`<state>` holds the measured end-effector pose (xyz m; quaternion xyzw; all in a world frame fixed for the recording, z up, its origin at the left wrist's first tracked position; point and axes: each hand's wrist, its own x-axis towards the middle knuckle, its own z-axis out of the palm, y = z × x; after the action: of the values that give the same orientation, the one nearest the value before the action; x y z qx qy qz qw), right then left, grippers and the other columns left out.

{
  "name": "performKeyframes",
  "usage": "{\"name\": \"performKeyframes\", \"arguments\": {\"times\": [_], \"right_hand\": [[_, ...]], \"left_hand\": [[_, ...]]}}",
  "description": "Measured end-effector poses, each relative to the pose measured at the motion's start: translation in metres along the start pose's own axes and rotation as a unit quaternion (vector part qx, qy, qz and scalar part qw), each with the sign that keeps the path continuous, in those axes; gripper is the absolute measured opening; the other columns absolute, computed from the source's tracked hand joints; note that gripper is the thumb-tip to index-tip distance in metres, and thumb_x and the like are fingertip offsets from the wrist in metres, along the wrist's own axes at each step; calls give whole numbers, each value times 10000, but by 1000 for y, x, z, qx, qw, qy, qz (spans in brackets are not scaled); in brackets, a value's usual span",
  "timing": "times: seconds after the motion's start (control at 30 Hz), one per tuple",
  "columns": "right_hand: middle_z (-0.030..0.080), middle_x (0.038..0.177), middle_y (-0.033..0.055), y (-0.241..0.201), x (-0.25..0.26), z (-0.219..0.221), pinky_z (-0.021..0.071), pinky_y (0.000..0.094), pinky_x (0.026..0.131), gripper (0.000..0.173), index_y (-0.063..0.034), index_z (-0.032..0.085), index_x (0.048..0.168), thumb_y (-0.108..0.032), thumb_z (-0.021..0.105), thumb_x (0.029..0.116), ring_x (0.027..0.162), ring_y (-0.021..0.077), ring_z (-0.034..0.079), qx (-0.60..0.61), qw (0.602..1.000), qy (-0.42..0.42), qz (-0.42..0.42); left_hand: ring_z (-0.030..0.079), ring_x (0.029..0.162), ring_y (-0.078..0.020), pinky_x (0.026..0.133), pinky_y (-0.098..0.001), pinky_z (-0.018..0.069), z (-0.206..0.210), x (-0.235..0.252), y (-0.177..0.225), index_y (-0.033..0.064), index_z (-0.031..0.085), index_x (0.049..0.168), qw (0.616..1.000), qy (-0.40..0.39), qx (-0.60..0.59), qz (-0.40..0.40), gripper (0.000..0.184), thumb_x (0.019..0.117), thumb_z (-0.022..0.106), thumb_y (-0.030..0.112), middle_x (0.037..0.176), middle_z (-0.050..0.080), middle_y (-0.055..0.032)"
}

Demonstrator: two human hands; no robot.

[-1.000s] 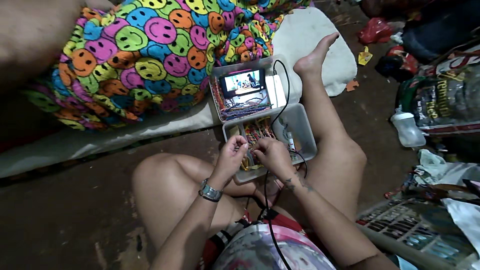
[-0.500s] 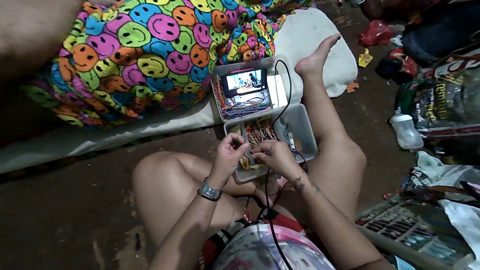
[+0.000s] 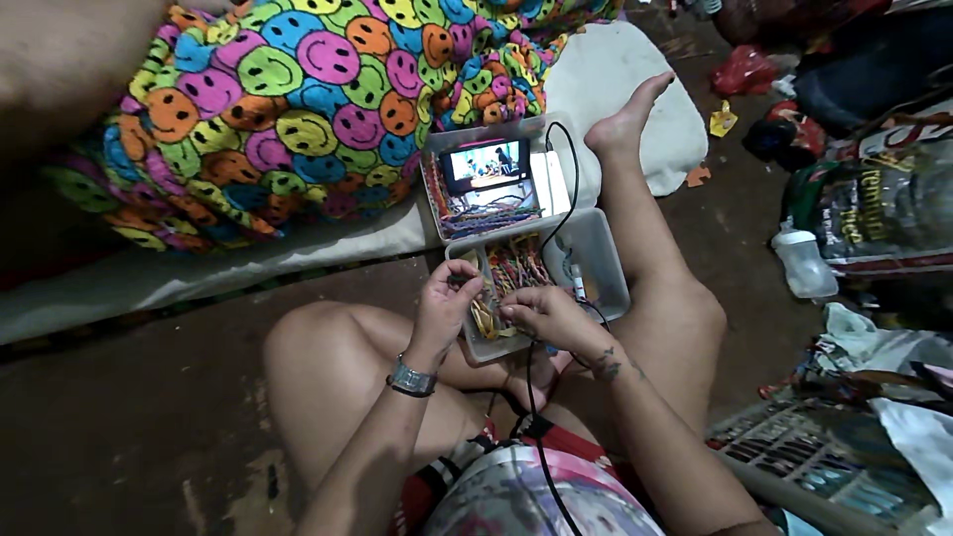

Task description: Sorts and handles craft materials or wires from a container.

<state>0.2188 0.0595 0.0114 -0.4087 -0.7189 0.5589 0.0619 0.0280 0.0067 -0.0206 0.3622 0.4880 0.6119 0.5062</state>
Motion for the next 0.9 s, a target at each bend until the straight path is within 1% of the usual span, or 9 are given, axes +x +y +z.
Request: {"name": "performKeyframes", "arguments": {"times": [0.07,0.17,0.37,0.47,0.53,0.6,0.63,0.73,0.9], "right_hand": [[730,1084,41,0,1,1,525,244,885,264,-37,725,1142,-191,522,1073,948,25,657,32,999,-25,6],[732,998,18,3,2,9,531,196,845,198,-27,740,1058,-166,601,1030,887,-14,651,66,998,-1,-11],[667,817,-35,9,5,18,506,184,718,158,-44,709,929,-195,752,915,734,-20,595,71,995,70,-31],[623,775,-51,11,5,18,485,180,667,171,-59,685,926,-217,752,920,685,-17,564,89,994,66,-15],[639,818,-32,11,4,18,498,178,689,158,-47,682,983,-203,695,964,712,-12,582,103,993,54,-11],[707,967,21,9,2,15,533,200,792,213,-14,707,1102,-178,588,1035,828,5,638,111,993,33,-10],[728,1003,33,9,1,14,543,207,827,228,-14,720,1109,-170,567,1045,864,5,657,104,994,25,-14],[737,976,40,7,-1,10,537,247,841,191,-33,759,1034,-184,645,1003,873,28,657,41,999,30,-15],[706,940,111,-5,2,14,524,456,862,219,-15,730,982,-231,721,946,886,216,665,-70,993,93,32]], "left_hand": [[651,781,-52,747,-234,582,0,-1,0,127,657,998,1000,-5,-23,5,211,911,638,-64,915,673,46],[659,786,-56,745,-236,587,-2,-1,0,133,670,1007,999,-2,-41,3,213,910,646,-55,932,685,42],[637,779,-61,754,-235,573,-4,1,0,108,615,1135,998,-24,-52,-34,247,921,640,-11,899,635,37],[633,780,-56,755,-229,571,-3,1,1,97,599,1158,996,-37,-53,-59,271,915,640,-16,921,633,30],[637,771,-61,751,-232,574,-2,1,2,84,591,1160,995,-40,-54,-71,282,906,634,-32,917,637,22],[640,766,-71,748,-243,579,-3,1,2,74,592,1151,995,-46,-48,-70,273,906,632,-40,914,632,14],[641,764,-74,747,-245,581,-3,1,2,68,602,1128,996,-49,-41,-66,249,908,628,-44,912,636,10],[642,767,-66,750,-243,572,-3,0,3,72,626,1031,997,-48,11,-52,153,925,621,-38,908,661,18],[636,765,-65,750,-242,568,2,0,4,67,596,996,998,-8,35,-59,116,957,588,-42,888,644,17]]}}
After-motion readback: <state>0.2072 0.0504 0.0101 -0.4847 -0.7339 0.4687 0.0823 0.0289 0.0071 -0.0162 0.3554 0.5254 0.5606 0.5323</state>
